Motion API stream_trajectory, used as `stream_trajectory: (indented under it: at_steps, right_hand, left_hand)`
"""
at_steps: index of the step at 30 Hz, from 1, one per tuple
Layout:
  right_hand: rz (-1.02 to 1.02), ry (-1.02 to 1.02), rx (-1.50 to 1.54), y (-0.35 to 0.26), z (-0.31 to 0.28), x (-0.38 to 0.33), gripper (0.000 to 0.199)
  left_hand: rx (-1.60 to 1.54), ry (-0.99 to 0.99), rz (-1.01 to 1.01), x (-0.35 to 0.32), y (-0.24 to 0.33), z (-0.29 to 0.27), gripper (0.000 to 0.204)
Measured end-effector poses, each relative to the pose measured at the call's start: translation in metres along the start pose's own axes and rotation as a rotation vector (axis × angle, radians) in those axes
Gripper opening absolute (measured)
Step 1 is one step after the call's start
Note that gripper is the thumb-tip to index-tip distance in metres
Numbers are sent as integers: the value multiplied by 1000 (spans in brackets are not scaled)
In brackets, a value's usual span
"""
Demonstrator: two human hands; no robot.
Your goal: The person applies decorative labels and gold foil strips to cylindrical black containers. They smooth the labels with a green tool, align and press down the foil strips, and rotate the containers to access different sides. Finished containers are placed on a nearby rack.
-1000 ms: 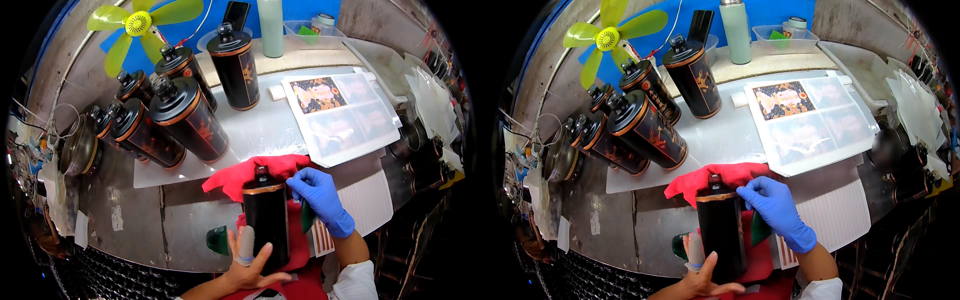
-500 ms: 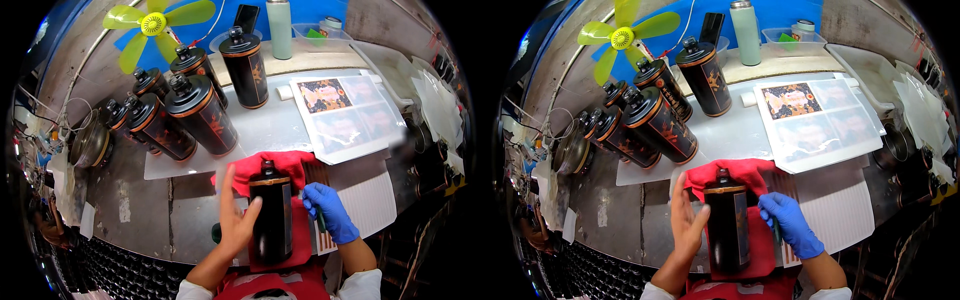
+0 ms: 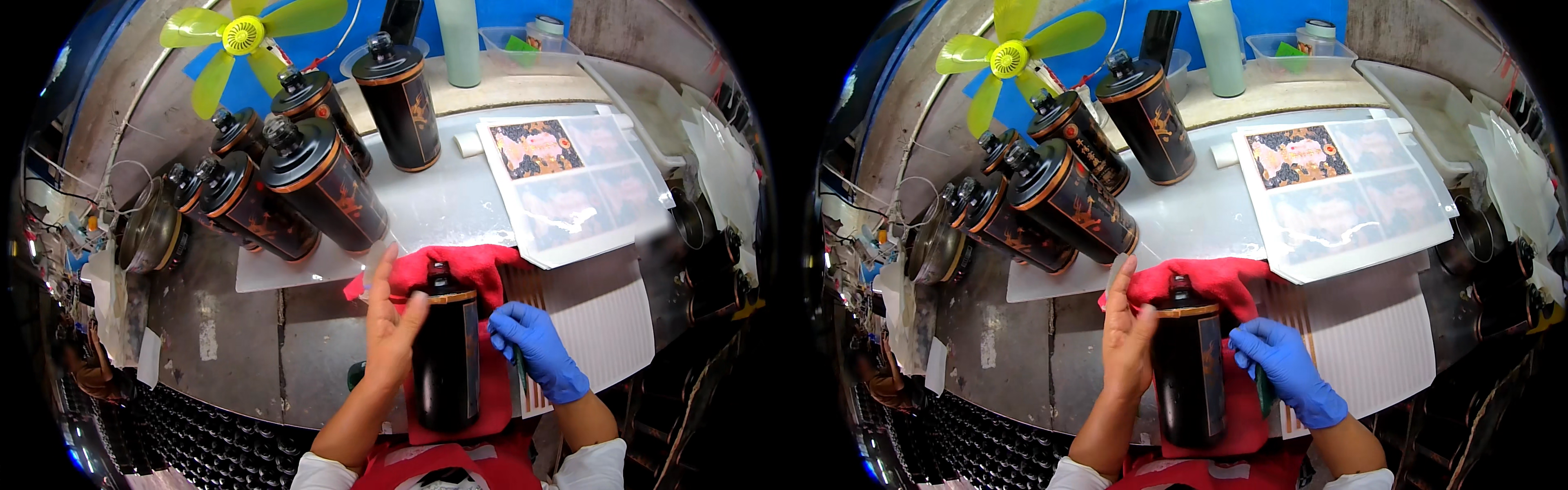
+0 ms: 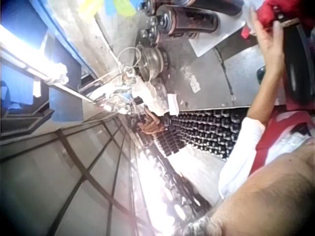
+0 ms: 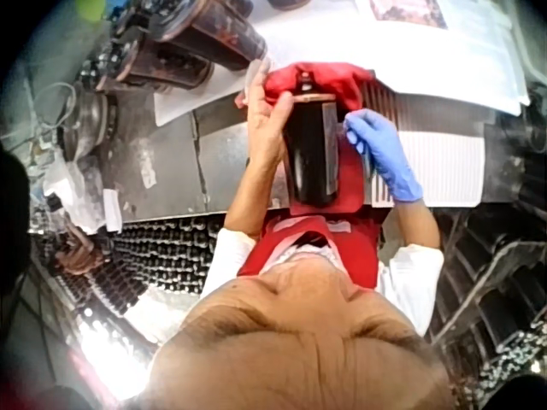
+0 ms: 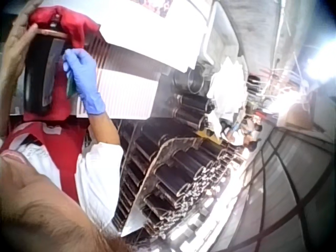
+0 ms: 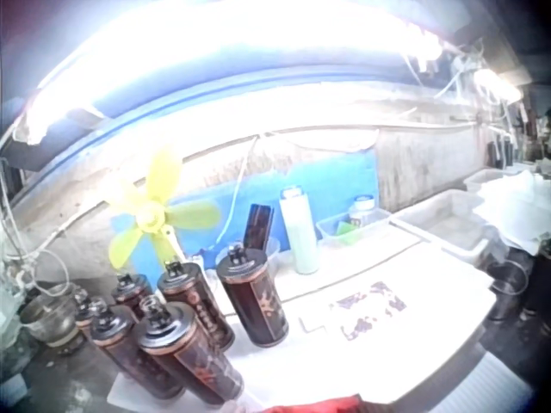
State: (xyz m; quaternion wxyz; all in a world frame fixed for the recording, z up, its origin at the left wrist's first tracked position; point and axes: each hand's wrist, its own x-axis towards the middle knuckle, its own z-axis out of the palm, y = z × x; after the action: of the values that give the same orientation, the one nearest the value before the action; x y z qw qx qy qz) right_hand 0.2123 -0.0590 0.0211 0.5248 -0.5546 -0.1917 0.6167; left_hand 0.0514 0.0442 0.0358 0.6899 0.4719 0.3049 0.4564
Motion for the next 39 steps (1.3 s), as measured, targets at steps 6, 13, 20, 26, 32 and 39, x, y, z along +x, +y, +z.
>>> stream_trajectory:
  at_steps: [6,13,20,26,32,39]
  right_hand:
    - [-14,21,-33,-15,11,4,16]
    - [-185,70,-154,-39,25,8,19]
    - [-248,42,-497,-54,40,18,21]
    - [-74,-16,-352,-66,41,22,17]
    - [-61,15,-286,-59,31,23,17]
    - [-18,31,-327,-68,37,18,18]
  left_hand:
    - [545,-57,159,6,-9,-5,67]
    - [121,-82,65,2,-6,-22,51]
    - [885,-247,260,13,27,-32,33]
    - [856,-682,333,47,57,-31,33]
    - [829,-1071,332,86,63,-33,35]
    - [800,-1243,351,102,63,-31,27]
